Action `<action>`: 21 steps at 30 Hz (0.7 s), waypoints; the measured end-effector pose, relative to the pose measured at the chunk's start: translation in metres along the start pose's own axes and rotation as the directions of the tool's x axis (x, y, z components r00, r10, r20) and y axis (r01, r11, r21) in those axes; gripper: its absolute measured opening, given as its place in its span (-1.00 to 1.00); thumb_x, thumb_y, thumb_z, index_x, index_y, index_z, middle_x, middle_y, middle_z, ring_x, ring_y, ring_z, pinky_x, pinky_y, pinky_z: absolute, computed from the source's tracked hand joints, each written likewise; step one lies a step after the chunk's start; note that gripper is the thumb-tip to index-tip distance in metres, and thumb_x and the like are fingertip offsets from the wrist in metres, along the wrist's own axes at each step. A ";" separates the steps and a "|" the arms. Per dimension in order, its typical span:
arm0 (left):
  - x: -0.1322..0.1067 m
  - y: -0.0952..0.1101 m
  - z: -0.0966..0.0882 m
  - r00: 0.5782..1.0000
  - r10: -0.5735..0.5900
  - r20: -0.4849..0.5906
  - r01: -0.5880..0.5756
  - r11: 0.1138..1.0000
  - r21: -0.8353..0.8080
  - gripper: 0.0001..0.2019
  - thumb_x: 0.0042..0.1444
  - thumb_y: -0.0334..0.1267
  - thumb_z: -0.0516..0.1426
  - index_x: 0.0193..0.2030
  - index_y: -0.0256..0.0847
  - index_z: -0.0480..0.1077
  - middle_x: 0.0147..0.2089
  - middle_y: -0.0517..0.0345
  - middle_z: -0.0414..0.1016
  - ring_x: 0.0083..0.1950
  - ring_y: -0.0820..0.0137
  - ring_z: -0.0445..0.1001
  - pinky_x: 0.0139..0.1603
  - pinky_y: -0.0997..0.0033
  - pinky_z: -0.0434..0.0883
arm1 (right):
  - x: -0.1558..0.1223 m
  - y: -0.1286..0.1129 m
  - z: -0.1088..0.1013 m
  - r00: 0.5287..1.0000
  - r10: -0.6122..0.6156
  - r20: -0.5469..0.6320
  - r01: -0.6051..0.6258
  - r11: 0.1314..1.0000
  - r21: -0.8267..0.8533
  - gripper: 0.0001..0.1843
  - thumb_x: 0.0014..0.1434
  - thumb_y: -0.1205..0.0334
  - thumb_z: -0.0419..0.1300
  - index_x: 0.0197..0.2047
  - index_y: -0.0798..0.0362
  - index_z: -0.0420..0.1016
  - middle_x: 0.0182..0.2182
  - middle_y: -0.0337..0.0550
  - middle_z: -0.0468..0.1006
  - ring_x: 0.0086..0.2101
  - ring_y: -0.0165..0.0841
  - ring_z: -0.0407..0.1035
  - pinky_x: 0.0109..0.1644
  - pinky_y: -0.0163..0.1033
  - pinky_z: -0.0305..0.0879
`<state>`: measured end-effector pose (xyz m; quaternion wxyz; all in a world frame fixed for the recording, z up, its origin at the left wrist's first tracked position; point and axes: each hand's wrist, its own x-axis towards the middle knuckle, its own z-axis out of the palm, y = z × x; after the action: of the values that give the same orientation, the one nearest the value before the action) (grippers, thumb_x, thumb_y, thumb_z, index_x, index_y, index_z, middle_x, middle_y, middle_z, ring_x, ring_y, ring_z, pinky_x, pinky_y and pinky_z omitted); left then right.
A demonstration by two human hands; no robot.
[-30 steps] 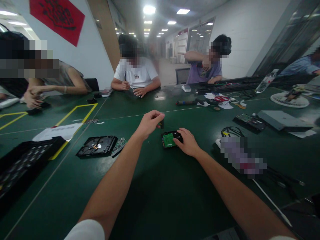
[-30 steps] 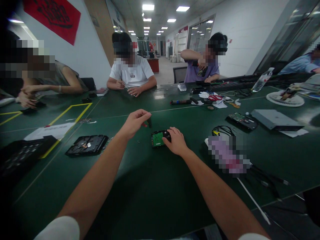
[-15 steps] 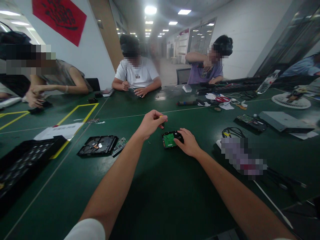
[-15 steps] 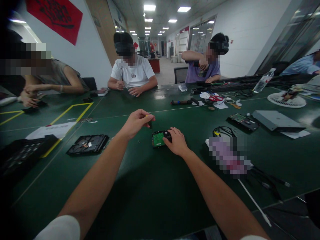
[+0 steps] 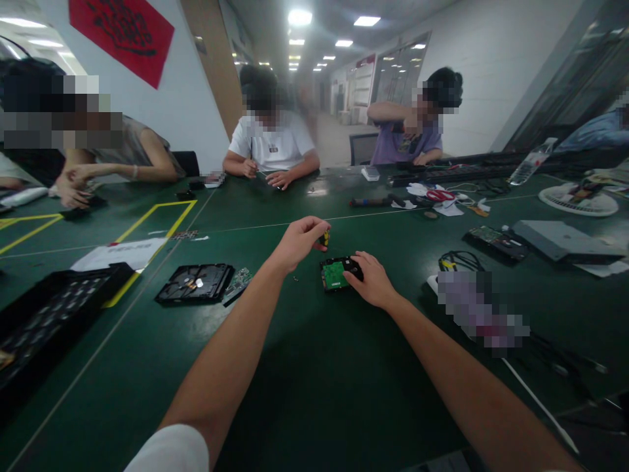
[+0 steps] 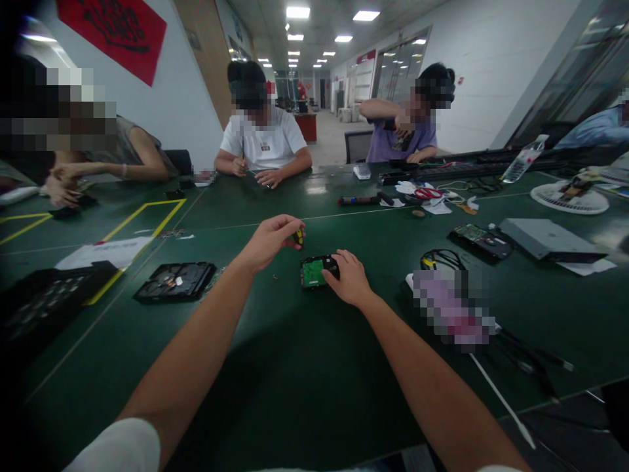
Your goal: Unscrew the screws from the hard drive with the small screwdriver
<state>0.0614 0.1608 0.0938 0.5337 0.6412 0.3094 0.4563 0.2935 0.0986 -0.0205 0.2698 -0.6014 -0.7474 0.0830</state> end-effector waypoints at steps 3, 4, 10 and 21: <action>-0.001 0.000 -0.001 0.998 -0.005 -0.067 0.012 0.994 0.112 -0.66 0.11 0.01 0.36 -0.24 -0.24 0.49 -0.29 0.09 0.50 -0.29 0.42 0.46 -0.39 0.46 0.47 | 0.000 -0.001 -0.001 1.000 0.005 0.005 -0.005 1.000 0.008 -0.39 0.36 -0.17 0.12 0.32 0.00 0.39 0.36 0.09 0.32 0.38 0.03 0.10 0.42 0.27 0.05; -0.001 0.001 -0.001 0.997 -0.005 -0.075 0.015 0.991 0.132 -0.65 0.09 0.02 0.37 -0.25 -0.24 0.48 -0.30 0.10 0.50 -0.31 0.42 0.45 -0.41 0.48 0.45 | 0.000 0.000 0.000 1.000 0.003 0.004 -0.003 1.000 0.006 -0.39 0.36 -0.17 0.12 0.32 0.01 0.39 0.36 0.10 0.33 0.38 0.03 0.11 0.42 0.27 0.05; -0.002 0.005 -0.002 1.000 0.015 0.006 -0.016 0.993 0.117 -0.73 0.21 -0.03 0.27 -0.16 -0.22 0.52 -0.23 0.04 0.56 -0.24 0.37 0.50 -0.39 0.47 0.45 | 0.000 0.002 0.001 1.000 -0.009 -0.014 0.009 1.000 -0.007 -0.39 0.36 -0.18 0.12 0.31 0.00 0.39 0.35 0.10 0.34 0.38 0.02 0.12 0.40 0.26 0.09; -0.004 0.004 0.002 1.000 -0.003 -0.027 0.005 0.995 0.096 -0.69 0.12 -0.11 0.37 -0.23 -0.24 0.39 -0.24 -0.02 0.60 -0.24 0.36 0.55 -0.38 0.44 0.46 | 0.001 0.001 0.002 1.000 -0.017 -0.024 0.016 1.000 -0.020 -0.42 0.36 -0.15 0.14 0.30 -0.01 0.41 0.33 0.08 0.36 0.37 0.01 0.13 0.41 0.23 0.08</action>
<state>0.0613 0.1556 0.0966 0.4990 0.6594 0.3393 0.4484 0.2931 0.0999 -0.0228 0.2734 -0.5988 -0.7499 0.0659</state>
